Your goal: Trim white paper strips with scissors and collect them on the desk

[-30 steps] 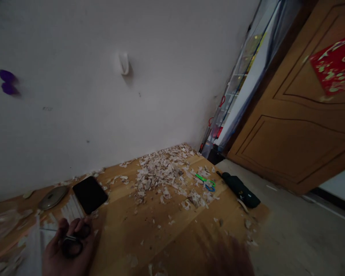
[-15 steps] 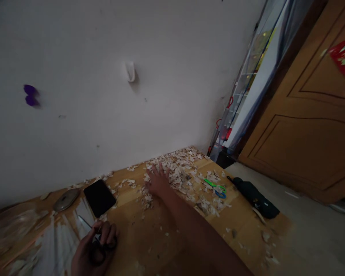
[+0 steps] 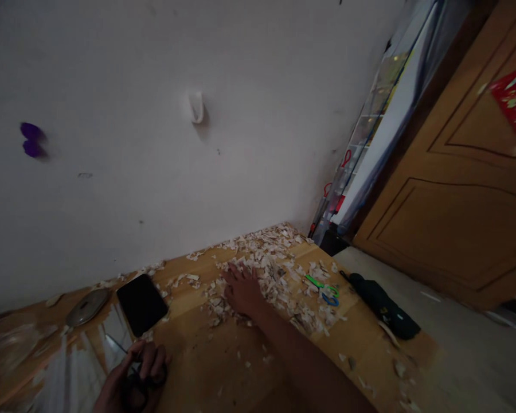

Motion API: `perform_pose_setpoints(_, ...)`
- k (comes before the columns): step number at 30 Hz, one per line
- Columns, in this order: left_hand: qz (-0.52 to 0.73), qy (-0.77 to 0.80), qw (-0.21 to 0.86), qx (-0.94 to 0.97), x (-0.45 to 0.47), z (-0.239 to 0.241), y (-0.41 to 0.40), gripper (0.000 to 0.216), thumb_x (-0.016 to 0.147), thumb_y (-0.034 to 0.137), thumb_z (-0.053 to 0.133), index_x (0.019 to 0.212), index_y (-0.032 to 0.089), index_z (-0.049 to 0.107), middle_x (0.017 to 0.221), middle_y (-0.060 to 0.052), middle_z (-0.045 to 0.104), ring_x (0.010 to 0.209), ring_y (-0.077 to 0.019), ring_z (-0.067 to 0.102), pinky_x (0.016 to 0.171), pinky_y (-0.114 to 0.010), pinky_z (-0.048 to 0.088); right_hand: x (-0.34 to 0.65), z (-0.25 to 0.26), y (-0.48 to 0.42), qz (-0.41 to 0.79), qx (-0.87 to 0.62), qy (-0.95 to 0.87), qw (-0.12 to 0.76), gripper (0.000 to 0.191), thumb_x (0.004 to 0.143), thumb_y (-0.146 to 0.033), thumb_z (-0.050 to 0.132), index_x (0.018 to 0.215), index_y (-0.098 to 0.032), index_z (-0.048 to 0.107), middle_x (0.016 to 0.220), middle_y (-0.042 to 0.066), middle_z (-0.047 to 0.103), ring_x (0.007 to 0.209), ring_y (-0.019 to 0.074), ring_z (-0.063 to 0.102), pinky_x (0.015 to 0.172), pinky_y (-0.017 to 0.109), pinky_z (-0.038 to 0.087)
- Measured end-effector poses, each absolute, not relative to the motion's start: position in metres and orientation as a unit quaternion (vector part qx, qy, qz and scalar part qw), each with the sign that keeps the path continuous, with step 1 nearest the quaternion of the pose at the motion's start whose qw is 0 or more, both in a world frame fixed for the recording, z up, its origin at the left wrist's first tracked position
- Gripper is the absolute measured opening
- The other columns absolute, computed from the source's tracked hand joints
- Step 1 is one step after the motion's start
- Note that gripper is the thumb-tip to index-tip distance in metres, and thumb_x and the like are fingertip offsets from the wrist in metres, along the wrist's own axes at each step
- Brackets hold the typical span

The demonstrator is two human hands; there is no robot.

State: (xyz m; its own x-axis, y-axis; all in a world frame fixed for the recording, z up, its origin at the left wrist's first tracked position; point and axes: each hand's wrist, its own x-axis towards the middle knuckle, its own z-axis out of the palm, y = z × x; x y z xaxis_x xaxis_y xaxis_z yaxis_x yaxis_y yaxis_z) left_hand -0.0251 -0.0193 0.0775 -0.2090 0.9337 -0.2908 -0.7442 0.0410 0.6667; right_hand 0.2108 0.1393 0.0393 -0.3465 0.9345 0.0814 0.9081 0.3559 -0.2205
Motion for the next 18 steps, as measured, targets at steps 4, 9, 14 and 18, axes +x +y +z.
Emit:
perform_pose_setpoints(4, 0.690, 0.404, 0.590, 0.115, -0.026, 0.084, -0.019, 0.030, 0.064, 0.046, 0.079, 0.069, 0.024, 0.061, 0.055, 0.003, 0.041, 0.055, -0.0160, 0.043, 0.060, -0.035, 0.052, 0.237, 0.043, 0.089, 0.079, -0.541, -0.832, 0.092, 0.057, 0.099, -0.034, 0.042, 0.155, -0.040, 0.034, 0.167, -0.004, 0.023, 0.152, 0.0316, 0.020, 0.120, 0.061, 0.011)
perform_pose_setpoints(9, 0.691, 0.434, 0.565, 0.119, -0.024, 0.092, -0.020, 0.031, 0.060, 0.044, 0.082, 0.073, 0.024, 0.063, 0.055, 0.004, 0.044, 0.056, -0.0166, 0.045, 0.061, -0.037, 0.054, 0.279, 0.047, 0.016, 0.091, -0.512, -0.851, 0.078, 0.060, 0.099, -0.030, 0.042, 0.156, -0.042, 0.029, 0.167, -0.005, 0.021, 0.152, 0.0289, 0.020, 0.122, 0.060, 0.011)
perform_pose_setpoints(14, 0.690, 0.430, 0.572, 0.107, -0.021, 0.093, -0.021, 0.032, 0.060, 0.042, 0.083, 0.075, 0.024, 0.062, 0.057, 0.005, 0.044, 0.058, -0.0155, 0.046, 0.066, -0.036, 0.056, 0.338, 0.034, -0.053, 0.088, -0.492, -0.863, 0.074, 0.058, 0.101, -0.035, 0.041, 0.156, -0.043, 0.027, 0.165, -0.005, 0.023, 0.151, 0.0269, 0.026, 0.123, 0.057, 0.017)
perform_pose_setpoints(18, 0.699, 0.426, 0.566, 0.103, -0.021, 0.092, -0.024, 0.031, 0.063, 0.041, 0.082, 0.078, 0.024, 0.060, 0.060, 0.005, 0.046, 0.061, -0.0154, 0.049, 0.066, -0.032, 0.056, 0.389, 0.004, -0.105, 0.065, -0.495, -0.863, 0.076, 0.058, 0.096, -0.043, 0.044, 0.152, -0.050, 0.032, 0.160, -0.007, 0.034, 0.147, 0.0264, 0.036, 0.120, 0.055, 0.027)
